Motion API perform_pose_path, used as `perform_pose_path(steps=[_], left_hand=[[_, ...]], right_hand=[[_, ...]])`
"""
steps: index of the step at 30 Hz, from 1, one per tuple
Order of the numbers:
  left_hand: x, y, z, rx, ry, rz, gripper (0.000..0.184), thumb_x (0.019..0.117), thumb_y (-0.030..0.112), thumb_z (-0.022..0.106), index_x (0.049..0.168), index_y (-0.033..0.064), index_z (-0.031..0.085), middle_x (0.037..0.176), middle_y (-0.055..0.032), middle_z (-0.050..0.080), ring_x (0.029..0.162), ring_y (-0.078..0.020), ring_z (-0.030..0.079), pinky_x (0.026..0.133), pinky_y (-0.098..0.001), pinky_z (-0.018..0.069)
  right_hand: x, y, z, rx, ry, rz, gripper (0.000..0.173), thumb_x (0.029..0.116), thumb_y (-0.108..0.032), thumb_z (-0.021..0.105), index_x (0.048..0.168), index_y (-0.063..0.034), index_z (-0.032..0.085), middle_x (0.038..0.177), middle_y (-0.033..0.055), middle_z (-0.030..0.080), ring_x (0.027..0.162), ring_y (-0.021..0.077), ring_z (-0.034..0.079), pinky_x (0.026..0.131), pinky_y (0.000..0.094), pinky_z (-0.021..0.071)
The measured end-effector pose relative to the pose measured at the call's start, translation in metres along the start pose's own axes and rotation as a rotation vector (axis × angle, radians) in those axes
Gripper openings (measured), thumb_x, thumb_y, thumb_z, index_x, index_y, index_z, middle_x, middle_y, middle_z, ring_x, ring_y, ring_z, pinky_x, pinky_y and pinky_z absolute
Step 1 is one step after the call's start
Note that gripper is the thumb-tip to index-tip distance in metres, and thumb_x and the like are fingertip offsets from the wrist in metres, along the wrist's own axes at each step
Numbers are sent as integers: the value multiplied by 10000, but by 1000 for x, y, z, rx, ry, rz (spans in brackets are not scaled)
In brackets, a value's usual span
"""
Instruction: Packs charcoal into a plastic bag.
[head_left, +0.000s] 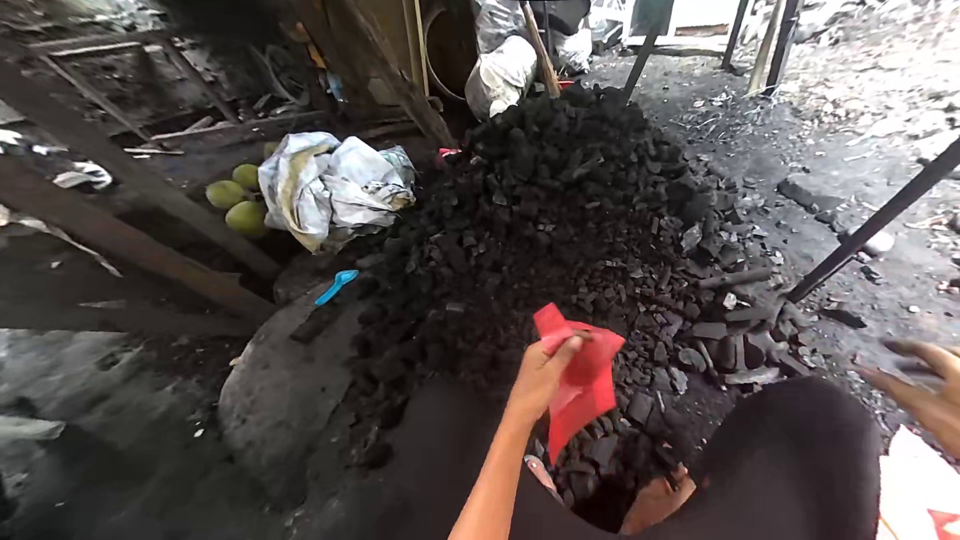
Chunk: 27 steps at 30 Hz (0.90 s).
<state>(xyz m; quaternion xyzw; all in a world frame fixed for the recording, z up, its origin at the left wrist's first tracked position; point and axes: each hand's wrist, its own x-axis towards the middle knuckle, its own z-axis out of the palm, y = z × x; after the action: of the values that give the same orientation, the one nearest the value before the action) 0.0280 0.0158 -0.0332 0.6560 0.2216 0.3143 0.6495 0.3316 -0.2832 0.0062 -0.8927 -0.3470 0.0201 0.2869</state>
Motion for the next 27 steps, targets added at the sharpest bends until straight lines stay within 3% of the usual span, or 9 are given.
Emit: perform_pose_path(steps=[2, 5, 8, 11, 14, 18, 20, 23, 27], left_hand=[[2, 2, 11, 96, -177, 30, 279, 1072, 187, 496, 1185, 65, 720, 1101, -8, 736, 940, -58, 678, 873, -291, 569], [0, 8, 20, 257, -316, 42, 291, 1066, 173, 521, 1258, 69, 714, 1167, -44, 736, 1007, -81, 682, 942, -332, 544], [-6, 8, 14, 372, -255, 27, 236, 1041, 174, 587, 1082, -3, 737, 924, -87, 738, 839, -110, 688, 829, -342, 560], [-9, 3, 2, 402, -187, -33, 257, 1046, 210, 586, 1110, 8, 731, 874, -79, 726, 780, -123, 682, 776, -358, 568], [-6, 1, 1, 512, -222, -28, 274, 1049, 220, 581, 1159, 3, 707, 908, -140, 724, 830, -227, 698, 812, -462, 562], [2, 1, 10, 684, 27, 107, 516, 1028, 176, 620, 1524, 131, 485, 1192, -185, 690, 1012, -337, 694, 898, -550, 558], [2, 6, 10, 644, 196, 70, 474, 1006, 202, 662, 1445, 72, 537, 1252, -196, 638, 1032, -325, 669, 884, -514, 556], [-7, 8, 12, 512, 118, -220, 346, 965, 310, 719, 1121, 7, 667, 988, -156, 682, 868, -275, 662, 789, -498, 553], [-16, -17, 26, 91, -89, -492, 354, 952, 207, 722, 1193, -35, 624, 1061, -136, 680, 963, -180, 667, 895, -370, 563]], right_hand=[[15, -49, 35, 199, -75, -242, 720, 824, -177, 849, 1436, 35, 533, 1414, 294, 548, 1271, 483, 550, 1029, 678, 451], [19, -129, 86, 459, -481, -340, 943, 726, -347, 871, 1544, -134, 453, 1498, 60, 548, 1374, 237, 519, 1116, 521, 454], [19, -161, 122, 692, -834, -278, 601, 768, -192, 829, 1322, -76, 628, 1105, 15, 735, 1011, 99, 691, 909, 329, 578], [15, -163, 137, 744, -1001, -198, 86, 873, -75, 740, 948, -36, 725, 800, -5, 710, 735, 58, 671, 719, 257, 574], [3, -159, 150, 719, -1007, -215, 22, 875, -69, 734, 873, -48, 726, 781, -24, 697, 735, 38, 656, 724, 247, 562], [-9, -161, 166, 663, -841, -68, 148, 868, -169, 778, 924, -42, 726, 786, 17, 698, 725, 89, 669, 728, 308, 574], [-10, -160, 172, 777, -694, 24, 116, 939, -139, 718, 892, -33, 718, 749, 8, 688, 686, 71, 655, 691, 282, 568], [-10, -159, 180, 965, -599, 68, 21, 917, 1, 695, 917, -12, 712, 788, 26, 718, 719, 87, 685, 713, 279, 596], [-17, -170, 195, 899, -655, -44, 167, 812, -28, 725, 972, -29, 676, 821, 42, 689, 745, 114, 671, 701, 321, 582]])
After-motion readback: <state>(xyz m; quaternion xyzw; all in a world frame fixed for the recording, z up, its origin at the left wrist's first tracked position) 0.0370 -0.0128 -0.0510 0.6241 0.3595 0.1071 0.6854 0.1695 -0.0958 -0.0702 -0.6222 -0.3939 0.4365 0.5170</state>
